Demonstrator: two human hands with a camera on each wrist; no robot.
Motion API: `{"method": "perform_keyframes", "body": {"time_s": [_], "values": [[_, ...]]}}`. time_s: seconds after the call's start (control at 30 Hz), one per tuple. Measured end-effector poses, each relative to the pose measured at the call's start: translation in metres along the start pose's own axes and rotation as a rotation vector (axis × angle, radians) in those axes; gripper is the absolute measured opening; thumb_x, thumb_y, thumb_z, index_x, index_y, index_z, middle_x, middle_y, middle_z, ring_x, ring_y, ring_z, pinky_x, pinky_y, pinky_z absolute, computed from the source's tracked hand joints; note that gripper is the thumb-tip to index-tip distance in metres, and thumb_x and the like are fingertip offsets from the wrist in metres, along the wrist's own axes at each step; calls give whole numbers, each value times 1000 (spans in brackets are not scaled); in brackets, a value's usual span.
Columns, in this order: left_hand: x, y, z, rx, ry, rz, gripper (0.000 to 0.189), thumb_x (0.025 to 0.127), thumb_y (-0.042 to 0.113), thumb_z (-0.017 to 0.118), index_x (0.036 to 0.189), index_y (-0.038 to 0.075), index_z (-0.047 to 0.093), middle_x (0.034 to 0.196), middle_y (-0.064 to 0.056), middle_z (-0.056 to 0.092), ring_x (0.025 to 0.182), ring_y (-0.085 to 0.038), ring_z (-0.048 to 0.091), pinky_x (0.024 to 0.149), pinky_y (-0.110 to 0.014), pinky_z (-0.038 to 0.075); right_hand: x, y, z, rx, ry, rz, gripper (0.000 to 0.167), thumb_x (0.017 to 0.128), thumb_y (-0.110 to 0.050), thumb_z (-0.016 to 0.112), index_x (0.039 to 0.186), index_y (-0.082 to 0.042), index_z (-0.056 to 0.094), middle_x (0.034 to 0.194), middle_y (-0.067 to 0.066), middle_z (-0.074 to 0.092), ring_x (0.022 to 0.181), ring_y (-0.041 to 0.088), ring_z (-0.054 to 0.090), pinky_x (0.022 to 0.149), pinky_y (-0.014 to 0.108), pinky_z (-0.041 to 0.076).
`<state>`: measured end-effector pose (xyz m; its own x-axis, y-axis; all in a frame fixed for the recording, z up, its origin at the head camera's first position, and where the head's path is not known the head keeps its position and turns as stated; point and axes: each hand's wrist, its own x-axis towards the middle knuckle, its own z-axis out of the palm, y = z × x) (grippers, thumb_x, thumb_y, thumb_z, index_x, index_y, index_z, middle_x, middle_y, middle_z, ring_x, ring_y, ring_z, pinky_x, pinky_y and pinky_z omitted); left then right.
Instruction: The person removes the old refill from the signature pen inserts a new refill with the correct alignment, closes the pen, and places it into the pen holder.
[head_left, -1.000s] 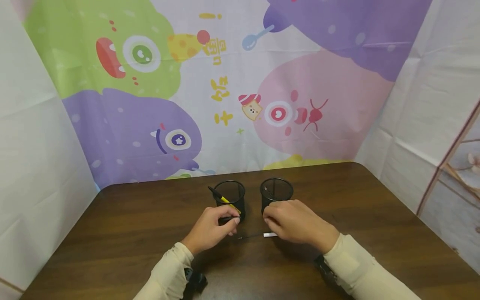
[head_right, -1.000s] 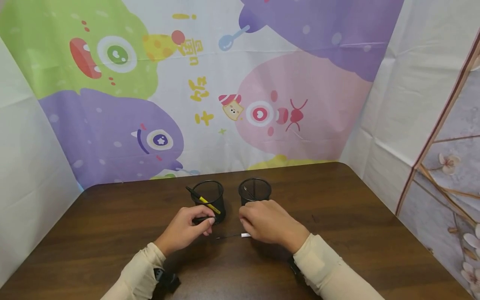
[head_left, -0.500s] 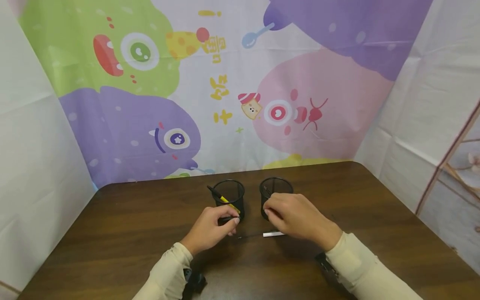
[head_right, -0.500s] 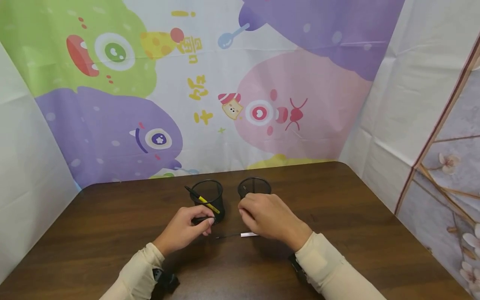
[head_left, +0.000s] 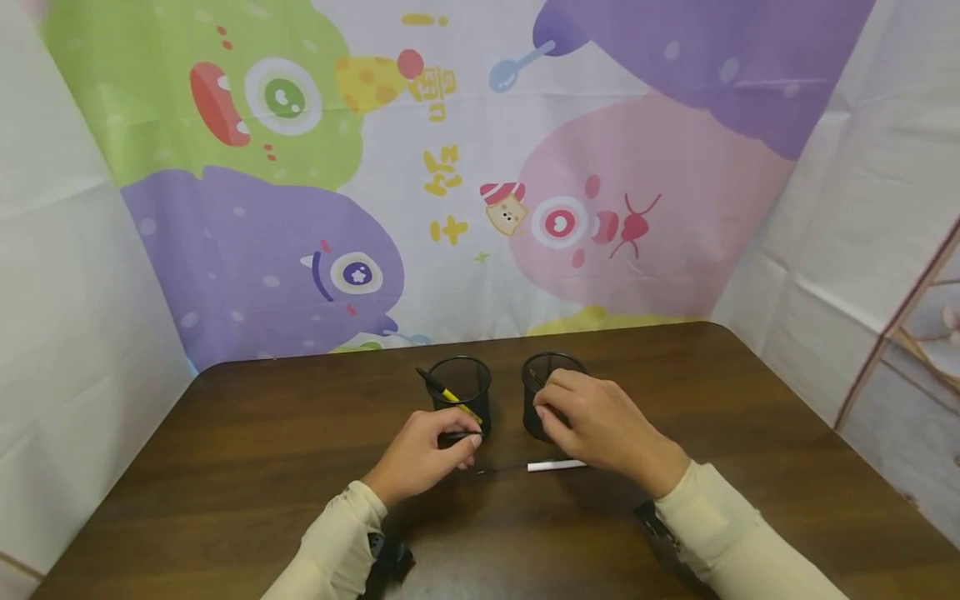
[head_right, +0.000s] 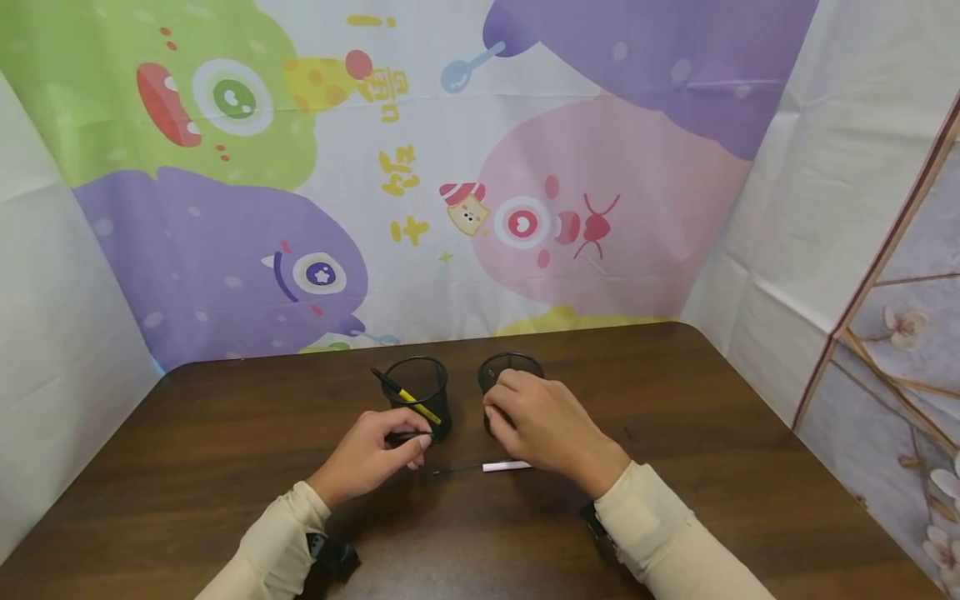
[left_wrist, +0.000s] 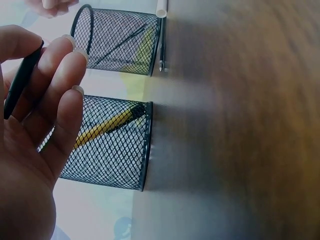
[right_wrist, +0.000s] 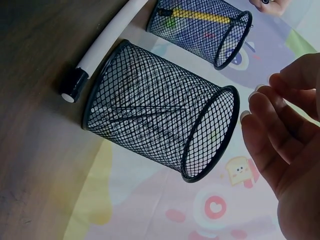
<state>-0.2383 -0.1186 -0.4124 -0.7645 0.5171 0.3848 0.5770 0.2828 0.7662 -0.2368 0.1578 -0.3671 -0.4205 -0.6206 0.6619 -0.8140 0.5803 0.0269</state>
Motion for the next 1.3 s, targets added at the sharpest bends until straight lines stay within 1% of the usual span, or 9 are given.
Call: {"method": "perform_keyframes", "body": {"time_s": [0.3,0.53,0.7,0.77,0.93,1.03,1.1,1.2,1.3], "values": [[0,-1,-2,-11,5,1,4,96,12,69,100,13,71,79,-11,71,66,-13,69,63,-31,59,4,2,4,-17,34,4,4,88,-11,67,86,-14,69,85,-6,56,67,8,51,54,25,47],[-2,1,-2,-17,-6,-6,5,96,11,68,100,12,71,79,-11,71,65,-12,68,62,-30,59,6,7,3,-38,20,59,7,90,-14,65,88,-12,72,86,-4,60,69,11,54,59,29,49],[-1,-1,-2,-6,-13,3,4,97,14,68,100,13,71,76,-2,70,65,-11,68,62,-30,58,5,12,4,-46,-5,110,5,90,-14,68,88,-13,72,86,-3,62,69,12,56,63,33,51],[-1,-1,-2,0,-12,1,5,97,14,68,100,14,71,76,-1,70,65,-11,68,62,-30,58,4,13,5,-46,-19,130,4,89,-14,69,88,-13,73,86,-3,63,68,12,56,64,34,51],[-3,1,-1,-8,-19,-7,6,97,13,67,102,13,71,79,-9,71,65,-11,68,63,-30,58,3,14,7,-57,-43,167,6,90,-17,68,88,-14,73,87,-3,63,67,15,56,68,37,51],[-3,0,0,-17,-15,-3,5,97,14,67,102,13,71,79,-8,71,65,-11,68,63,-30,58,4,15,8,-53,-65,184,9,92,-20,68,89,-14,74,88,-3,64,73,16,60,76,40,52],[-3,-1,0,-15,-11,-3,5,97,15,67,101,14,71,79,-6,71,65,-12,68,62,-30,58,5,15,8,-46,-95,198,10,93,-23,69,90,-14,74,90,-3,65,79,17,62,85,42,52],[-1,-2,2,-14,-11,-7,6,97,13,67,102,14,71,79,-6,71,65,-13,68,62,-30,58,6,17,9,-45,-154,226,15,93,-28,69,93,-13,74,92,-3,66,90,19,65,101,47,47],[0,-1,4,-14,-18,-12,8,97,9,66,103,12,71,80,-8,71,65,-15,68,62,-30,58,6,19,10,-55,-208,243,20,95,-31,68,95,-12,75,94,-1,67,95,20,65,108,52,40]]}}
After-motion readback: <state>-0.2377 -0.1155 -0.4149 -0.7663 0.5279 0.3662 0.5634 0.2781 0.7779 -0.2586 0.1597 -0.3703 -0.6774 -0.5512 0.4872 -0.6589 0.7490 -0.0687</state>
